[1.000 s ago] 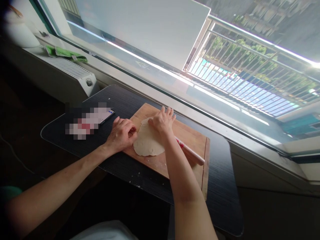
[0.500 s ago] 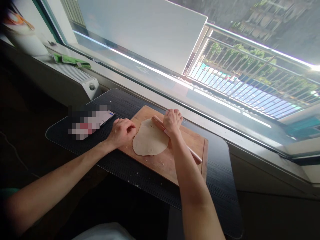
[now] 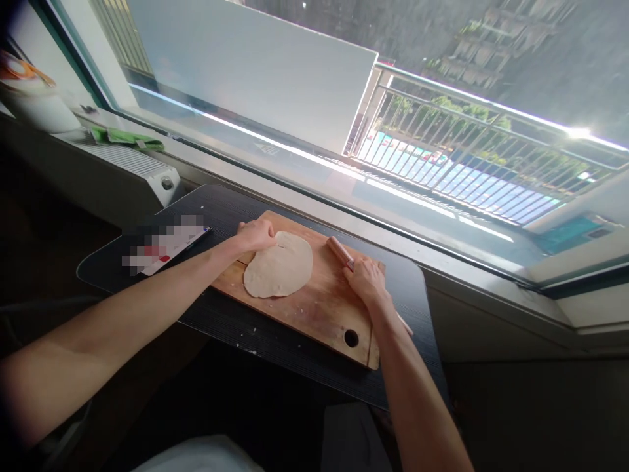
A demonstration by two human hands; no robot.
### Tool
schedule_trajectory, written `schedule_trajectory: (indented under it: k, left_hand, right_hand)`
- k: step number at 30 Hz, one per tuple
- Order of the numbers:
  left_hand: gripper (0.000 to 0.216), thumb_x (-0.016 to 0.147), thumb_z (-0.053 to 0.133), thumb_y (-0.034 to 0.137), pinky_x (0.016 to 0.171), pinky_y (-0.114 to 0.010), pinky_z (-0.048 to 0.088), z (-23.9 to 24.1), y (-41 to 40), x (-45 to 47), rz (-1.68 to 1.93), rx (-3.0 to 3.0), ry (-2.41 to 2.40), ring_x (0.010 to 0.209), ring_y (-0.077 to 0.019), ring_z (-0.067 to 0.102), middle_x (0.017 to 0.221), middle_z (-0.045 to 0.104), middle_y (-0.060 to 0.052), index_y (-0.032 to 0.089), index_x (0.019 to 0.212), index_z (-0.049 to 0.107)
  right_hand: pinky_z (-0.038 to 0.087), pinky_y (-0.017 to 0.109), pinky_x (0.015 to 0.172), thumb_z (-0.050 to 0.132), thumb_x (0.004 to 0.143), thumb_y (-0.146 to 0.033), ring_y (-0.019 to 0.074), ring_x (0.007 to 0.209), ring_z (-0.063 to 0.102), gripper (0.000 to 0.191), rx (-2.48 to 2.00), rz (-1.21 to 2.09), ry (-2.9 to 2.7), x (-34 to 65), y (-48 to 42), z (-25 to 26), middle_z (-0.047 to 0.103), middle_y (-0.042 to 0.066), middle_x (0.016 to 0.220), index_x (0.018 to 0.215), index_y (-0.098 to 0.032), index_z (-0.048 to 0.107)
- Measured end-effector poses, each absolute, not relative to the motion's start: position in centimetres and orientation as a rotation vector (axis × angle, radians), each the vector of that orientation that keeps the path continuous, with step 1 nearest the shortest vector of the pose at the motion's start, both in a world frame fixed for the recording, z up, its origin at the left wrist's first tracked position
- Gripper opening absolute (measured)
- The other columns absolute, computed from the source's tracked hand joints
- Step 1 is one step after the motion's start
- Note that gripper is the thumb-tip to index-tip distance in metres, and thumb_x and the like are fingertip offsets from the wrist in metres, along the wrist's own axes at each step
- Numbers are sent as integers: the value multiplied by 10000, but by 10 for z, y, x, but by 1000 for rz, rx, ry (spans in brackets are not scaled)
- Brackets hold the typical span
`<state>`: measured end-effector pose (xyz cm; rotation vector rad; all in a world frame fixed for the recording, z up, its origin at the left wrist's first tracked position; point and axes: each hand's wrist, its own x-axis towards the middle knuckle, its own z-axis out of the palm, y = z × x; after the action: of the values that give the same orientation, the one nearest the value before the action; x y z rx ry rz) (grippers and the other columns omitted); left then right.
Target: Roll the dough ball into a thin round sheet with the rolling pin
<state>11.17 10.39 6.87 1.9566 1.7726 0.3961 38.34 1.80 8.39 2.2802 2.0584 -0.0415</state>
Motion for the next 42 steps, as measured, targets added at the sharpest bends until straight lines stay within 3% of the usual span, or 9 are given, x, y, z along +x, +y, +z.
schedule_trajectory:
  k: [8, 11, 15, 19, 27, 30, 35, 38, 42]
  left_hand:
    - [171, 653, 613, 331, 577, -270, 412, 91, 103, 119, 656, 1760, 1228, 628, -153, 556, 660, 619, -19, 165, 650, 653]
    - [243, 650, 649, 359, 602, -271, 425, 96, 101, 117, 686, 1648, 1098, 667, -149, 561, 739, 642, -28, 159, 785, 675]
    - [340, 618, 757, 426, 625, -261, 424, 87, 88, 97, 600, 1675, 1007, 684, -142, 560, 736, 624, -10, 146, 780, 650]
    - [344, 576, 786, 398, 640, -258, 436, 80, 65, 74, 414, 1584, 923, 720, -159, 592, 759, 648, -13, 137, 757, 654]
    - [246, 670, 703, 317, 623, -267, 510, 114, 80, 70, 534, 1528, 1008, 695, -166, 651, 798, 701, -28, 160, 854, 659]
    - [214, 702, 675, 270, 718, -315, 538, 108, 92, 81, 472, 1907, 1339, 816, -223, 679, 896, 726, -69, 149, 877, 699]
    - [195, 810, 574, 190, 929, -411, 489, 73, 57, 99, 590, 2388, 1520, 1035, -277, 639, 1053, 709, -113, 157, 914, 735]
    - [170, 852, 571, 198, 884, -383, 492, 54, 17, 103, 620, 2583, 1274, 921, -231, 642, 901, 705, -78, 171, 797, 729]
    - [176, 885, 582, 229, 879, -421, 462, 41, -15, 102, 736, 2665, 1234, 916, -233, 606, 940, 688, -73, 175, 783, 715]
  right_hand:
    - [462, 335, 942, 541, 776, -137, 230, 1159, 567, 564, 2205, -384, 2672, 327, 45, 100, 606, 96, 1316, 1333, -217, 576]
    - [485, 273, 735, 579, 741, -191, 177, 853, 615, 356, 2079, -881, 2623, 305, 68, 103, 695, 34, 987, 1074, -193, 703]
    - [331, 228, 510, 558, 756, -337, 82, 521, 414, 210, 2055, -1071, 2576, 301, 73, 109, 495, -48, 565, 654, -166, 628]
    - [235, 227, 469, 569, 706, -373, 60, 488, 313, 229, 2065, -1180, 2618, 307, 52, 126, 392, -66, 515, 593, -174, 552]
    - [349, 230, 496, 637, 680, -534, 95, 522, 441, 373, 2332, -1725, 2363, 312, 28, 127, 551, -17, 595, 727, -163, 635]
    - [412, 259, 570, 586, 748, -535, 130, 582, 509, 378, 2446, -1368, 2314, 323, 31, 102, 593, 9, 642, 704, -165, 649]
    - [450, 364, 823, 514, 872, -508, 260, 982, 594, 376, 2681, -57, 2121, 361, 31, 80, 667, 114, 1020, 936, -198, 716]
    - [439, 366, 867, 548, 865, -336, 257, 1016, 587, 310, 2509, -37, 2137, 374, 26, 72, 644, 130, 1118, 1106, -192, 679]
    - [442, 305, 799, 498, 858, -219, 198, 889, 592, 233, 2291, -213, 2515, 368, 8, 62, 648, 77, 1012, 1018, -198, 666]
